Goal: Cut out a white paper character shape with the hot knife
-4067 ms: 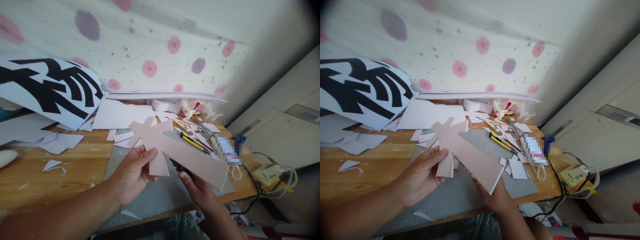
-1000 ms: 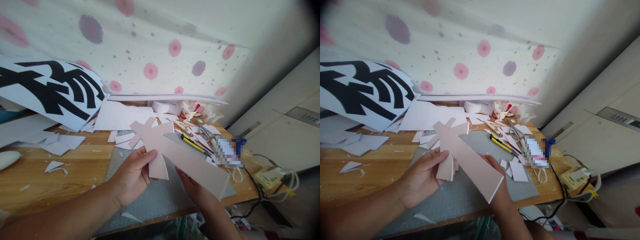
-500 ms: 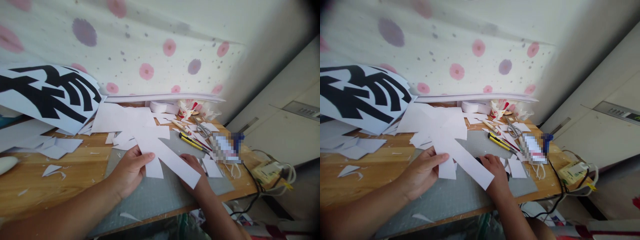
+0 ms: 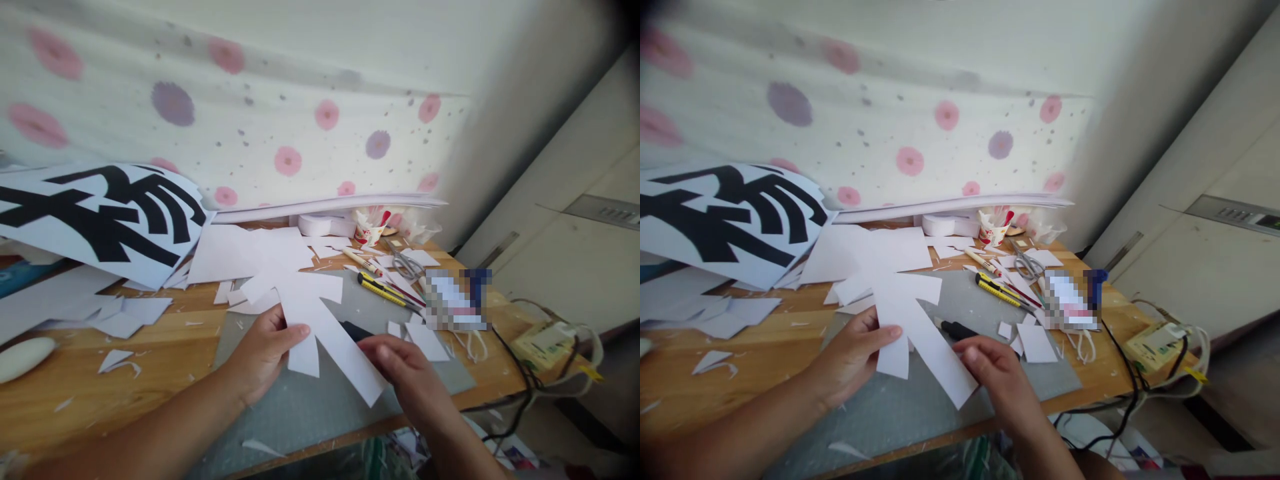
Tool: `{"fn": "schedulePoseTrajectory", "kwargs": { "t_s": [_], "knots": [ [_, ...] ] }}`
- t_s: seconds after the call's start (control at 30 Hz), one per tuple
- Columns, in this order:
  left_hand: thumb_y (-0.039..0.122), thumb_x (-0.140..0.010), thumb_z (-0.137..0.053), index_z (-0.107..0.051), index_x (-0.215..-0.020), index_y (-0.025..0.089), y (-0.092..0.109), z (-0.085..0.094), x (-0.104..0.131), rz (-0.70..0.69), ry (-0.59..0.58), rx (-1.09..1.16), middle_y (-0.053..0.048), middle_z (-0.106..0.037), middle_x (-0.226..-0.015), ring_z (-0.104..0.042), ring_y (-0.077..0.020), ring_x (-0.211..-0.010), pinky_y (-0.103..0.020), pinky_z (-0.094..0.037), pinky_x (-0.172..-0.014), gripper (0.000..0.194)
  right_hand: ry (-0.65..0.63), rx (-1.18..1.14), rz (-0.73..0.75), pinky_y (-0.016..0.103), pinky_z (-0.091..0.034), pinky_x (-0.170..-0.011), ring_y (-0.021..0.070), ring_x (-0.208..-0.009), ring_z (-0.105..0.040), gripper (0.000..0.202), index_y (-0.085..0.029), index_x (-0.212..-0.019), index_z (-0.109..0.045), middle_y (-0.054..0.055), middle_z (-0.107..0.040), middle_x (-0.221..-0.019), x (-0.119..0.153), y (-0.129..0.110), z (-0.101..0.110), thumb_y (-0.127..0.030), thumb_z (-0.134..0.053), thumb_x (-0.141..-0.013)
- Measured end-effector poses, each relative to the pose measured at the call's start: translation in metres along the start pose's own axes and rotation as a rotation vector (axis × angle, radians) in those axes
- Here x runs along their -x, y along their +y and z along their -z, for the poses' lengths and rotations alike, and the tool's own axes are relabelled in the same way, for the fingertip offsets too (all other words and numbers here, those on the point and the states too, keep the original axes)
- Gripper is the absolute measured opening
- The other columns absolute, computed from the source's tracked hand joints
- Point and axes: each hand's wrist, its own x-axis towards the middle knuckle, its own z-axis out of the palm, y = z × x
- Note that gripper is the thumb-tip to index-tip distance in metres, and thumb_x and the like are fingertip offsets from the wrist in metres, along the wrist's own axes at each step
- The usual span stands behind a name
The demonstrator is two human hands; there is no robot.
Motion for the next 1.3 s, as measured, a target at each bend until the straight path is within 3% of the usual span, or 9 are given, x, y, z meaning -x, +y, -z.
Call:
{"fn": "schedulePoseTrajectory", "kwargs": {
  "t_s": [0.1, 0.2, 0.6, 0.83, 1.03, 1.3],
  "knots": [
    [0.027, -0.06, -0.093, -0.075, -0.084, 0.015, -0.003, 0.0, -0.001, -0.016, -0.001, -0.022, -0.006, -0.075, -0.075, -0.065, -0.0157, -0.064, -0.023, -0.049, -0.059, 0.032, -0.121, 0.046, -0.035, 0.021, -0.043, -0.048, 0.0125, -0.054, -0.053, 0.04, -0.017, -0.075, -0.073, -0.001, -0.061, -0.061, 0.006, 0.006, -0.006, -0.058, -0.079, -0.073],
    [0.035, -0.06, -0.093, -0.075, -0.087, 0.014, -0.005, 0.001, -0.002, -0.001, -0.009, -0.062, -0.007, -0.075, -0.075, -0.064, -0.0161, -0.061, -0.026, -0.052, -0.06, 0.038, -0.096, -0.018, -0.03, 0.02, -0.042, -0.046, 0.0102, -0.049, -0.048, 0.043, -0.018, -0.072, -0.069, -0.004, -0.056, -0.058, 0.012, 0.014, -0.015, -0.06, -0.076, -0.075],
    [0.026, -0.06, -0.095, -0.075, -0.085, 0.014, -0.006, -0.002, 0.002, 0.032, -0.034, -0.166, -0.005, -0.074, -0.07, -0.065, -0.0147, -0.062, -0.021, -0.049, -0.056, 0.034, -0.049, -0.053, 0.041, 0.019, -0.037, -0.048, 0.0109, -0.056, -0.047, 0.038, -0.017, -0.073, -0.068, -0.003, -0.054, -0.062, 0.029, 0.03, -0.021, -0.054, -0.075, -0.08],
    [0.037, -0.055, -0.096, -0.075, -0.082, 0.014, -0.009, 0.004, -0.005, 0.015, 0.035, -0.064, -0.003, -0.073, -0.066, -0.062, -0.0146, -0.057, -0.023, -0.05, -0.053, 0.041, -0.04, -0.143, -0.042, 0.019, -0.039, -0.046, 0.0096, -0.051, -0.047, 0.05, -0.016, -0.073, -0.067, -0.004, -0.055, -0.058, 0.03, 0.03, -0.03, -0.065, -0.077, -0.073],
    [0.045, -0.052, -0.095, -0.075, -0.084, 0.017, -0.011, 0.01, -0.011, -0.001, 0.086, 0.011, -0.004, -0.076, -0.08, -0.067, -0.0188, -0.068, -0.027, -0.053, -0.059, 0.048, -0.008, -0.219, -0.077, 0.02, -0.041, -0.045, 0.0092, -0.047, -0.049, 0.054, -0.016, -0.071, -0.066, -0.003, -0.057, -0.055, 0.028, 0.03, -0.037, -0.068, -0.079, -0.067],
    [0.039, -0.056, -0.095, -0.072, -0.075, 0.015, -0.005, 0.008, -0.008, -0.05, 0.047, -0.046, 0.0, -0.067, -0.065, -0.056, -0.0106, -0.055, -0.02, -0.045, -0.053, 0.038, -0.015, -0.243, -0.044, 0.02, -0.042, -0.049, 0.0088, -0.052, -0.047, 0.051, -0.016, -0.074, -0.068, -0.003, -0.054, -0.059, 0.026, 0.041, -0.039, -0.066, -0.077, -0.072]
  ]
}}
